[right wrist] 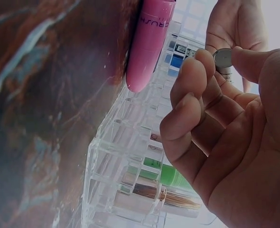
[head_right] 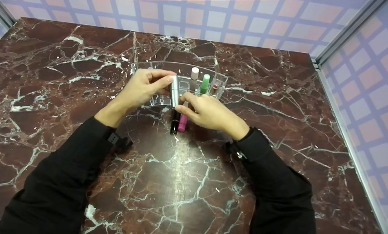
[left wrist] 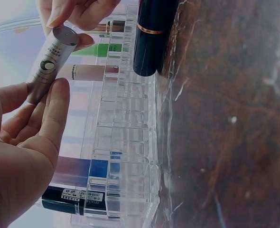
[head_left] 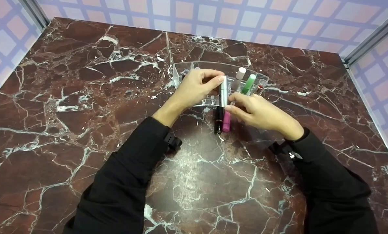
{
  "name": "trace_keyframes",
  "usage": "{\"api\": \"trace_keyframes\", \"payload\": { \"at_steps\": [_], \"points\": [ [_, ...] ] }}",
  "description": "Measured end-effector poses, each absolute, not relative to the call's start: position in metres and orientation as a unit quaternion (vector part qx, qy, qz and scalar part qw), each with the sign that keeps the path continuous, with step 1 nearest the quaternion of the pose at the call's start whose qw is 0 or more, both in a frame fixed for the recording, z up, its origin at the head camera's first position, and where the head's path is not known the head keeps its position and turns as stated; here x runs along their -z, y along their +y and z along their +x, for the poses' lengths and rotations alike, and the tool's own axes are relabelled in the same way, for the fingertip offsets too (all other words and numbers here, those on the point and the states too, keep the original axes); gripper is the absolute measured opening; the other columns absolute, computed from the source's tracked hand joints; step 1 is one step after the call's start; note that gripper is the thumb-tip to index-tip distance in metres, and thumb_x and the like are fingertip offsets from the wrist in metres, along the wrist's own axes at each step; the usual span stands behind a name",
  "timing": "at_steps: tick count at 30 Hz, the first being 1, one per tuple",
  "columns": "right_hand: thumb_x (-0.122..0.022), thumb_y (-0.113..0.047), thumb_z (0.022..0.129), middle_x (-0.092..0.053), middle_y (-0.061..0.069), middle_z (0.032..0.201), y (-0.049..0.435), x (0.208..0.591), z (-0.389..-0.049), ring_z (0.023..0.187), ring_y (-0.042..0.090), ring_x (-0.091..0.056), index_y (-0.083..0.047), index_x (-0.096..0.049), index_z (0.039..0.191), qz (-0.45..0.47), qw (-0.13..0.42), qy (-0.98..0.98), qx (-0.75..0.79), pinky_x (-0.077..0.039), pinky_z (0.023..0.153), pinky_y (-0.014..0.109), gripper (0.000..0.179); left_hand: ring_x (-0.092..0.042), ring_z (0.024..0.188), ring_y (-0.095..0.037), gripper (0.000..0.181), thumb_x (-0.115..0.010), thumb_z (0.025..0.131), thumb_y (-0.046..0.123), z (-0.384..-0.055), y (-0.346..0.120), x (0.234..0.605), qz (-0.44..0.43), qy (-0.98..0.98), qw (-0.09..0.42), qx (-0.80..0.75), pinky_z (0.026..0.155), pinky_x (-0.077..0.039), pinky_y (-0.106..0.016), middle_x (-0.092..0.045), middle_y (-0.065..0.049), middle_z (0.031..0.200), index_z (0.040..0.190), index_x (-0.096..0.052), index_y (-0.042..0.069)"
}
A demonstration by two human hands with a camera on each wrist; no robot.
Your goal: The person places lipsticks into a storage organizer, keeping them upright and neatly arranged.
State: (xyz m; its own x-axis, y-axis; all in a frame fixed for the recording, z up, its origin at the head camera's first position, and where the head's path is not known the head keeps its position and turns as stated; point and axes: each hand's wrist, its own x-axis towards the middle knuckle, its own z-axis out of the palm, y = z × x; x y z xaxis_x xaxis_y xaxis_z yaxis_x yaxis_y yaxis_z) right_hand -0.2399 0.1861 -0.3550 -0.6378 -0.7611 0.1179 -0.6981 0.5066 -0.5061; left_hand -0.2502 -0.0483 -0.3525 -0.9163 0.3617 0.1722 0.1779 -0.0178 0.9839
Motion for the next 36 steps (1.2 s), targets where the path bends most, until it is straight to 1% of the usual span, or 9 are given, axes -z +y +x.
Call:
{"api": "trace_keyframes", "payload": {
  "at_steps": [5,13,18,23,30,36],
  "points": [
    [-0.054,-0.031,0.106,-0.059,-0.006,0.070,0.1851,0.3559,-0.2390,0.058,0.014,-0.057,-0.011,-0.060,0.112,-0.432,0.056,0.861,0.263,-0.048,0.054,0.030,0.022,-0.069,0.095,-0.027,0.025,-0.060,0.102,0.011,-0.2496,-0.0487,0.3510,0.190,0.700,0.070,-0.685,0.085,-0.058,-0.031,-0.069,-0.014,0.104,0.122,-0.067,-0.003],
    [-0.050,-0.026,0.108,-0.065,0.004,0.073,0.1831,0.3566,-0.2375,0.060,0.011,-0.060,-0.008,-0.060,0.112,-0.437,0.062,0.858,0.263,-0.051,0.055,0.029,0.021,-0.067,0.095,-0.028,0.026,-0.061,0.102,0.011,-0.2479,-0.0478,0.3488,0.184,0.687,0.075,-0.699,0.087,-0.057,-0.034,-0.068,-0.015,0.106,0.124,-0.066,-0.002],
    [-0.050,-0.027,0.108,-0.065,0.003,0.074,0.1825,0.3564,-0.2365,0.061,0.008,-0.060,-0.008,-0.060,0.111,-0.433,0.067,0.859,0.263,-0.052,0.055,0.029,0.021,-0.067,0.098,-0.028,0.026,-0.060,0.102,0.010,-0.2481,-0.0476,0.3498,0.189,0.683,0.077,-0.701,0.087,-0.057,-0.032,-0.068,-0.015,0.108,0.124,-0.066,-0.003],
    [-0.051,-0.027,0.108,-0.065,0.002,0.074,0.1813,0.3563,-0.2366,0.061,0.008,-0.060,-0.009,-0.060,0.110,-0.434,0.066,0.859,0.264,-0.052,0.055,0.028,0.021,-0.067,0.100,-0.028,0.026,-0.060,0.102,0.009,-0.2478,-0.0476,0.3504,0.190,0.678,0.080,-0.706,0.087,-0.057,-0.032,-0.068,-0.016,0.109,0.124,-0.066,-0.003],
    [-0.052,-0.025,0.108,-0.064,0.001,0.073,0.1813,0.3567,-0.2367,0.061,0.007,-0.059,-0.007,-0.061,0.111,-0.440,0.058,0.858,0.259,-0.051,0.054,0.028,0.020,-0.065,0.098,-0.026,0.026,-0.060,0.102,0.010,-0.2478,-0.0472,0.3508,0.191,0.683,0.078,-0.701,0.087,-0.057,-0.031,-0.068,-0.014,0.109,0.125,-0.066,-0.003],
    [-0.052,-0.026,0.108,-0.064,0.001,0.073,0.1810,0.3570,-0.2367,0.061,0.007,-0.059,-0.008,-0.061,0.111,-0.440,0.056,0.860,0.252,-0.051,0.054,0.028,0.020,-0.066,0.098,-0.027,0.027,-0.060,0.102,0.009,-0.2480,-0.0469,0.3518,0.194,0.676,0.080,-0.706,0.087,-0.057,-0.033,-0.068,-0.016,0.109,0.125,-0.065,-0.004]
  ]
}}
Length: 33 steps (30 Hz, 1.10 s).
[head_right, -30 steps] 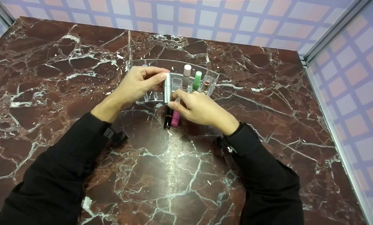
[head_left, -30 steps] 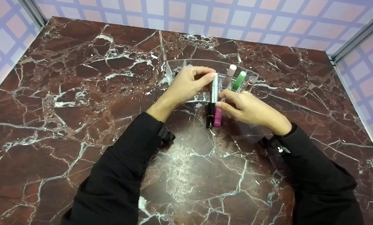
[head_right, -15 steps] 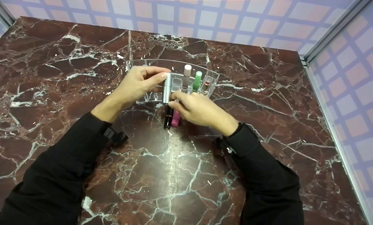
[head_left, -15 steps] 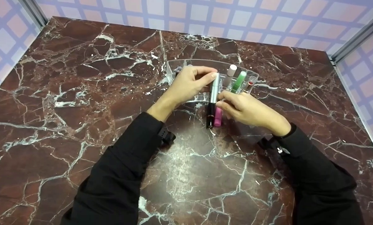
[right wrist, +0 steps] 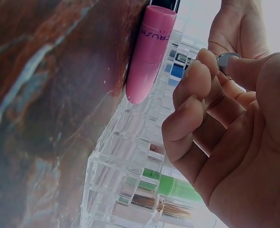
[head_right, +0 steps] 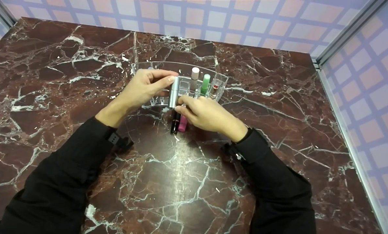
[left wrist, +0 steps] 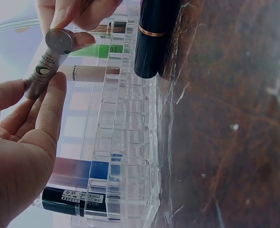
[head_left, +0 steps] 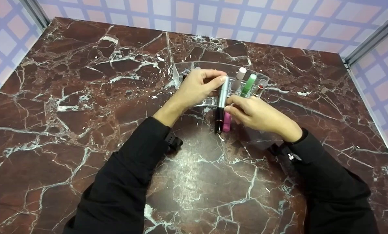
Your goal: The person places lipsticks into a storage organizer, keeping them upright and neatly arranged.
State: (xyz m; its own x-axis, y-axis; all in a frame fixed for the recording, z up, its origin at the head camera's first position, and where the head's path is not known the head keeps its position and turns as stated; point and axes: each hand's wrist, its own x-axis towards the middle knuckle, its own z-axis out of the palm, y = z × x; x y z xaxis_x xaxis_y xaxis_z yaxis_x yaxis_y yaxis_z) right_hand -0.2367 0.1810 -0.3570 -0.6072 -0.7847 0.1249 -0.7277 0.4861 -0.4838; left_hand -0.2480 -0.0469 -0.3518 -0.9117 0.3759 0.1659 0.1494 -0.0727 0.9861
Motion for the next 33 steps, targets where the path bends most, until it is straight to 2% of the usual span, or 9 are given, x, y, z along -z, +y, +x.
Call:
{"api": "trace_keyframes", "payload": {
  "at_steps": [6,12,14,17,21,25,30,33],
  "points": [
    [-0.052,-0.027,0.107,-0.064,0.003,0.073,0.185,0.352,-0.237,0.058,0.008,-0.057,-0.008,-0.063,0.113,-0.433,0.057,0.864,0.250,-0.051,0.053,0.029,0.022,-0.066,0.101,-0.028,0.028,-0.059,0.102,0.009,-0.248,-0.047,0.351,0.189,0.674,0.087,-0.709,0.088,-0.057,-0.032,-0.068,-0.016,0.111,0.127,-0.064,-0.004],
    [-0.054,-0.028,0.107,-0.058,-0.003,0.070,0.192,0.344,-0.238,0.052,0.008,-0.051,-0.010,-0.064,0.118,-0.419,0.036,0.875,0.240,-0.047,0.051,0.030,0.023,-0.066,0.101,-0.027,0.030,-0.060,0.102,0.010,-0.247,-0.048,0.348,0.182,0.675,0.083,-0.710,0.088,-0.057,-0.032,-0.068,-0.014,0.111,0.129,-0.064,-0.003],
    [-0.055,-0.028,0.106,-0.056,-0.004,0.069,0.194,0.343,-0.239,0.051,0.009,-0.050,-0.010,-0.065,0.118,-0.420,0.028,0.878,0.228,-0.046,0.051,0.030,0.024,-0.066,0.099,-0.026,0.030,-0.060,0.102,0.011,-0.248,-0.048,0.348,0.179,0.685,0.073,-0.702,0.087,-0.057,-0.032,-0.069,-0.013,0.110,0.129,-0.064,-0.002],
    [-0.057,-0.028,0.106,-0.064,-0.002,0.077,0.194,0.344,-0.241,0.056,0.010,-0.053,-0.009,-0.068,0.117,-0.424,0.021,0.880,0.211,-0.048,0.056,0.032,0.024,-0.066,0.098,-0.024,0.031,-0.061,0.102,0.013,-0.248,-0.049,0.348,0.173,0.695,0.059,-0.696,0.088,-0.057,-0.034,-0.069,-0.011,0.110,0.129,-0.064,0.000],
    [-0.062,-0.028,0.103,-0.073,0.000,0.097,0.194,0.347,-0.244,0.074,0.014,-0.064,-0.009,-0.073,0.112,-0.434,0.003,0.880,0.193,-0.054,0.072,0.037,0.024,-0.066,0.098,-0.023,0.032,-0.062,0.101,0.013,-0.247,-0.049,0.346,0.165,0.693,0.040,-0.701,0.090,-0.056,-0.032,-0.069,-0.010,0.110,0.131,-0.063,0.000],
    [-0.069,-0.025,0.098,-0.073,0.003,0.100,0.196,0.348,-0.246,0.086,0.020,-0.068,-0.010,-0.075,0.106,-0.435,-0.019,0.881,0.183,-0.055,0.081,0.043,0.018,-0.064,0.096,-0.023,0.033,-0.062,0.101,0.012,-0.247,-0.049,0.343,0.167,0.696,0.008,-0.698,0.090,-0.055,-0.030,-0.068,-0.009,0.111,0.131,-0.062,0.001],
    [-0.075,-0.016,0.092,-0.074,0.007,0.100,0.200,0.346,-0.247,0.085,0.027,-0.069,-0.008,-0.075,0.103,-0.418,-0.017,0.894,0.158,-0.055,0.081,0.047,0.013,-0.063,0.092,-0.020,0.034,-0.062,0.101,0.014,-0.247,-0.050,0.342,0.173,0.722,-0.038,-0.669,0.086,-0.053,-0.028,-0.068,-0.007,0.110,0.133,-0.061,0.001],
    [-0.078,-0.013,0.090,-0.075,0.008,0.099,0.203,0.343,-0.248,0.078,0.025,-0.069,-0.008,-0.076,0.104,-0.403,-0.011,0.904,0.141,-0.056,0.077,0.047,0.015,-0.064,0.096,-0.017,0.040,-0.062,0.102,0.015,-0.247,-0.050,0.343,0.175,0.736,-0.059,-0.651,0.086,-0.053,-0.025,-0.067,-0.008,0.117,0.139,-0.056,0.001]
  ]
}}
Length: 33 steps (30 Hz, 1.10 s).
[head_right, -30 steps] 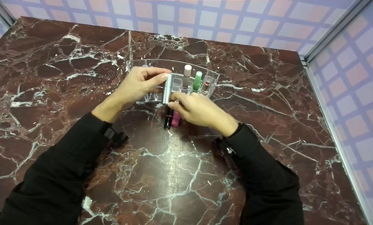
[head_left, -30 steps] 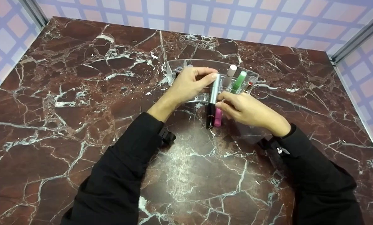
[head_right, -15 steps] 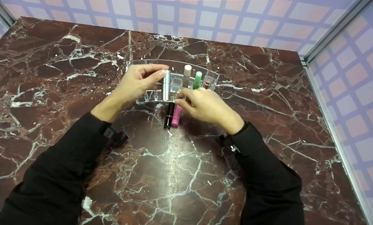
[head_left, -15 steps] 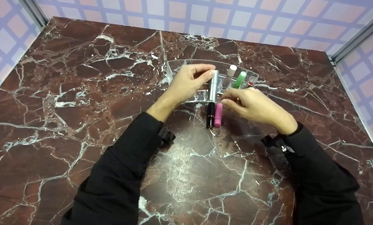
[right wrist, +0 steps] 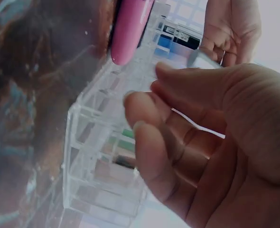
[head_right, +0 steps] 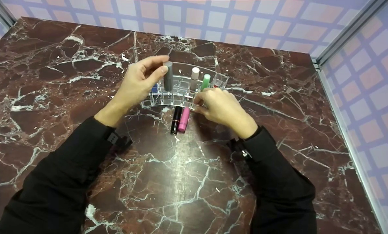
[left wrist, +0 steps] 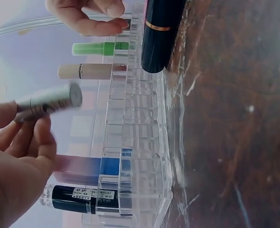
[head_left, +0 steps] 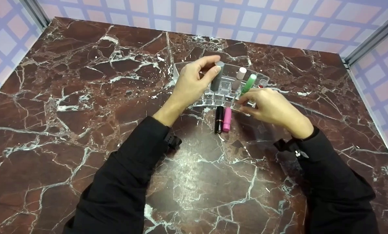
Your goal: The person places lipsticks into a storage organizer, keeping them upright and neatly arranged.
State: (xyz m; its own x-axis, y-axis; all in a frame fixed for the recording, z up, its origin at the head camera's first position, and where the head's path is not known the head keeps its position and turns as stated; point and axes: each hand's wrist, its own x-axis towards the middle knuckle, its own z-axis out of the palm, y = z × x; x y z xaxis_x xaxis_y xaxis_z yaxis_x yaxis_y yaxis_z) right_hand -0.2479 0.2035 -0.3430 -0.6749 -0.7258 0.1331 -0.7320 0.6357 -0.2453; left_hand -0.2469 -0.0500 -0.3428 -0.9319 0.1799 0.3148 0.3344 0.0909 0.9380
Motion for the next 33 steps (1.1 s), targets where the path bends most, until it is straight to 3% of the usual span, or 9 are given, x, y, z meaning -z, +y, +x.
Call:
{"api": "trace_keyframes", "payload": {
  "at_steps": [4,11,16,22,33],
  "points": [
    [-0.079,-0.015,0.088,-0.076,0.008,0.098,0.207,0.340,-0.248,0.074,0.022,-0.069,-0.007,-0.076,0.104,0.379,0.002,-0.917,-0.127,-0.057,0.075,0.047,0.018,-0.060,0.112,-0.011,0.044,-0.061,0.103,0.018,-0.248,-0.051,0.343,-0.185,-0.779,0.105,0.590,0.100,-0.045,-0.021,-0.064,-0.009,0.133,0.143,-0.052,0.002],
    [-0.080,-0.015,0.088,-0.076,0.009,0.095,0.208,0.340,-0.249,0.071,0.022,-0.070,-0.007,-0.077,0.101,0.365,-0.009,-0.924,-0.114,-0.058,0.074,0.046,0.016,-0.053,0.115,-0.010,0.037,-0.062,0.102,0.024,-0.249,-0.055,0.344,-0.187,-0.839,0.161,0.484,0.103,-0.035,-0.022,-0.068,-0.002,0.127,0.135,-0.062,0.008],
    [-0.080,-0.015,0.087,-0.077,0.005,0.093,0.209,0.339,-0.248,0.068,0.019,-0.068,-0.011,-0.078,0.098,0.344,-0.023,-0.932,-0.114,-0.057,0.069,0.044,0.011,-0.051,0.115,-0.016,0.037,-0.064,0.101,0.028,-0.250,-0.058,0.346,-0.189,-0.856,0.196,0.439,0.104,-0.025,-0.032,-0.070,-0.003,0.119,0.132,-0.065,0.010],
    [-0.080,-0.015,0.088,-0.077,0.004,0.090,0.210,0.339,-0.247,0.064,0.016,-0.066,-0.013,-0.080,0.094,0.343,-0.021,-0.933,-0.106,-0.057,0.065,0.042,0.007,-0.048,0.116,-0.015,0.036,-0.066,0.099,0.027,-0.252,-0.060,0.349,-0.171,-0.858,0.187,0.448,0.107,-0.017,-0.036,-0.070,-0.002,0.118,0.131,-0.066,0.011],
    [-0.080,-0.011,0.087,-0.077,0.004,0.091,0.210,0.339,-0.246,0.065,0.017,-0.067,-0.014,-0.080,0.094,0.326,-0.033,-0.939,-0.103,-0.056,0.069,0.044,0.008,-0.046,0.118,-0.013,0.036,-0.064,0.100,0.028,-0.254,-0.060,0.352,-0.145,-0.875,0.144,0.439,0.109,-0.015,-0.037,-0.069,0.001,0.120,0.133,-0.064,0.013]
  ]
}}
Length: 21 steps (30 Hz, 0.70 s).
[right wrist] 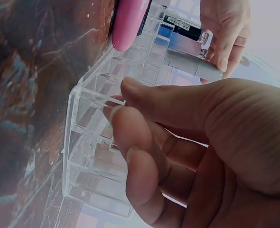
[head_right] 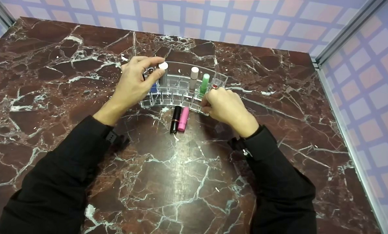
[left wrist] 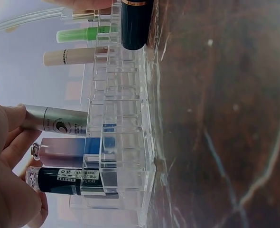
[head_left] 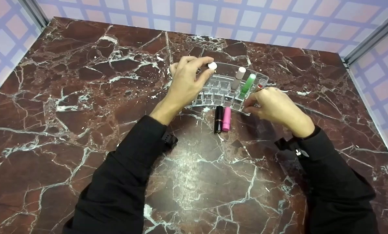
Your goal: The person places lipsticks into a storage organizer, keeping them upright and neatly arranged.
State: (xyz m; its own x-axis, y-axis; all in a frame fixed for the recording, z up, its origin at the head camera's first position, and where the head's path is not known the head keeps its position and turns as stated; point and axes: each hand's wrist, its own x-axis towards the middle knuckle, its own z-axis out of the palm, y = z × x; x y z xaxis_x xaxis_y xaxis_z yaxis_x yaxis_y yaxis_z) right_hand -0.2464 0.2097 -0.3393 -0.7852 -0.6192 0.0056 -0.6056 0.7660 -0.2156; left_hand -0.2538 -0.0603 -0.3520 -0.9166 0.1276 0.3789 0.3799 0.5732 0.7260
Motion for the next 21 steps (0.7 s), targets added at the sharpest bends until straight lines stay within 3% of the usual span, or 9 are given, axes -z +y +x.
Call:
{"api": "trace_keyframes", "payload": {
  "at_steps": [7,21],
  "points": [
    [-0.079,-0.010,0.088,-0.077,0.004,0.091,0.2091,0.3388,-0.2463,0.067,0.017,-0.068,-0.013,-0.080,0.096,-0.321,0.043,0.940,0.104,-0.056,0.070,0.044,0.009,-0.045,0.122,-0.015,0.035,-0.064,0.100,0.029,-0.2541,-0.0613,0.3532,-0.142,-0.885,0.141,0.420,0.109,-0.017,-0.040,-0.063,0.000,0.131,0.131,-0.064,0.014],
    [-0.077,-0.011,0.089,-0.077,0.003,0.090,0.2097,0.3399,-0.2464,0.062,0.013,-0.065,-0.013,-0.080,0.097,-0.320,0.045,0.940,0.111,-0.055,0.064,0.040,0.009,-0.042,0.124,-0.018,0.034,-0.065,0.100,0.030,-0.2547,-0.0626,0.3563,-0.117,-0.898,0.132,0.404,0.106,-0.023,-0.040,-0.056,-0.004,0.134,0.129,-0.066,0.014]
  ]
}}
